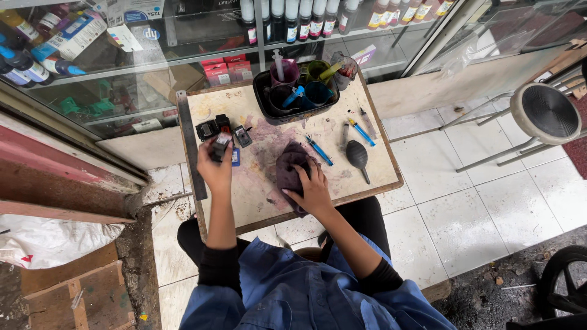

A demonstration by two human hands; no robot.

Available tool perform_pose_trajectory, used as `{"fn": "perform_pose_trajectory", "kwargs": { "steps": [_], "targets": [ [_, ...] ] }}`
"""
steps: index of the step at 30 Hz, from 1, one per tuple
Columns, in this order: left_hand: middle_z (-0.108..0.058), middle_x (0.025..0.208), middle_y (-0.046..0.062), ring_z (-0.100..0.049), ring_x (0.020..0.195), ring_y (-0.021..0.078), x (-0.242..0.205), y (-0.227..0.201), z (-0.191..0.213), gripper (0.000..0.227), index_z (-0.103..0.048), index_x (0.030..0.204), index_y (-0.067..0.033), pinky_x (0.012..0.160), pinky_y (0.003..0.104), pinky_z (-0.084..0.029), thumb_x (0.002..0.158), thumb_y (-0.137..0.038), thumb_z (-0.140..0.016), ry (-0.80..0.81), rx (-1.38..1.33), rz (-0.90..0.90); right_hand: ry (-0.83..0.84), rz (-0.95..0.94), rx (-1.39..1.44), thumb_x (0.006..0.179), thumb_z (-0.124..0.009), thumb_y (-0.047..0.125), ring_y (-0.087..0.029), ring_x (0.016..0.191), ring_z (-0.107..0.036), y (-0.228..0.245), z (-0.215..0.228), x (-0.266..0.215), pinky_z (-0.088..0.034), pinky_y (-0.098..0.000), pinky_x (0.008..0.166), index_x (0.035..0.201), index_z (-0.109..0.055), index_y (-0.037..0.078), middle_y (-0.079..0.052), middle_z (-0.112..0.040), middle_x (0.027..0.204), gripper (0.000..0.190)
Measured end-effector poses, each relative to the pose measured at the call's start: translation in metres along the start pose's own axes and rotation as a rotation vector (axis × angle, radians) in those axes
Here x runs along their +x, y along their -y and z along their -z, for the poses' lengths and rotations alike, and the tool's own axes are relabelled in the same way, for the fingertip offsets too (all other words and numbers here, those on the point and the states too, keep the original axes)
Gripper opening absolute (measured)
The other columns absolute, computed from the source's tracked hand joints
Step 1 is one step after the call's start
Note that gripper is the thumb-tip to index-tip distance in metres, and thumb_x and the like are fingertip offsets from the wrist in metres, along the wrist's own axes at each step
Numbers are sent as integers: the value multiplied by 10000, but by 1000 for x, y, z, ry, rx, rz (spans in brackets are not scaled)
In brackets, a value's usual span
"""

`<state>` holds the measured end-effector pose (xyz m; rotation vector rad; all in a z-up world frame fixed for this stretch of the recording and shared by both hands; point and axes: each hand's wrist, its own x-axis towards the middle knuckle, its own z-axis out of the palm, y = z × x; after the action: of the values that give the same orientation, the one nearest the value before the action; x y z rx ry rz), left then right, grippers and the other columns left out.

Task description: The person refills several printer ink cartridges using a syringe. They draw ink from containers in a black tray, inject it into the cartridges, and wipe the cartridges with a cloth. The process is repeated for multiple cartridges.

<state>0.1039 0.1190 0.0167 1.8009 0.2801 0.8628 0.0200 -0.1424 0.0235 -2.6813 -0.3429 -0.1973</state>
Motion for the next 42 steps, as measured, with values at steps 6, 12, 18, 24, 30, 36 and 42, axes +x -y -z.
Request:
{"fn": "perform_pose_trajectory", "kwargs": {
  "steps": [6, 12, 18, 24, 30, 36, 42],
  "targets": [
    [-706, 956, 149, -730, 859, 358, 32, 34, -24, 385, -604, 1122, -81, 752, 421, -580, 816, -90, -838, 288, 208, 9, -49, -8, -61, 894, -706, 546, -414, 1386, -434, -19, -31, -12, -384, -607, 1100, 1483, -439, 228, -204, -376, 1513, 721],
    [-729, 1015, 106, -662, 1041, 313, 35, 18, -16, 424, -613, 1133, -114, 956, 455, -428, 792, -189, -853, 261, 458, -54, -10, -44, -55, 891, -702, 536, -375, 1357, -460, -23, -42, -11, -346, -618, 1112, 1490, -424, 245, -171, -394, 1499, 721],
    [-733, 1057, 97, -703, 954, 286, 25, 18, -17, 490, -613, 1202, -133, 908, 437, -433, 784, -273, -828, 195, 722, -179, -57, -11, -157, 868, -711, 528, -359, 1327, -482, -23, -51, -11, -360, -594, 1085, 1472, -452, 236, -161, -452, 1426, 720],
    [-692, 1079, 99, -712, 904, 308, 22, 44, -27, 576, -584, 1237, -149, 891, 429, -451, 729, -293, -817, 190, 749, -186, -99, 43, -260, 886, -672, 537, -339, 1315, -494, -21, -51, -10, -378, -539, 1047, 1448, -484, 254, -150, -481, 1410, 657],
    [-644, 1052, 59, -699, 875, 284, 24, 45, -38, 587, -586, 1248, -166, 893, 396, -388, 720, -267, -821, 155, 833, -170, -117, 78, -249, 882, -679, 535, -342, 1311, -499, -24, -49, -12, -383, -530, 1038, 1453, -481, 233, -158, -487, 1414, 675],
    [-630, 1014, 23, -670, 910, 282, 17, 57, -46, 529, -651, 1193, -268, 870, 412, -422, 693, -284, -823, 162, 887, -243, -128, 86, -219, 901, -647, 546, -340, 1328, -488, -24, -47, -14, -376, -521, 1052, 1442, -487, 216, -150, -484, 1426, 653],
    [-660, 1035, 8, -643, 986, 226, 12, 52, -45, 450, -688, 1193, -244, 972, 453, -315, 780, -316, -851, 248, 899, -210, -134, 110, -244, 900, -647, 535, -347, 1327, -483, -30, -52, -13, -380, -525, 1042, 1453, -470, 215, -158, -473, 1428, 664]
  ]
}}
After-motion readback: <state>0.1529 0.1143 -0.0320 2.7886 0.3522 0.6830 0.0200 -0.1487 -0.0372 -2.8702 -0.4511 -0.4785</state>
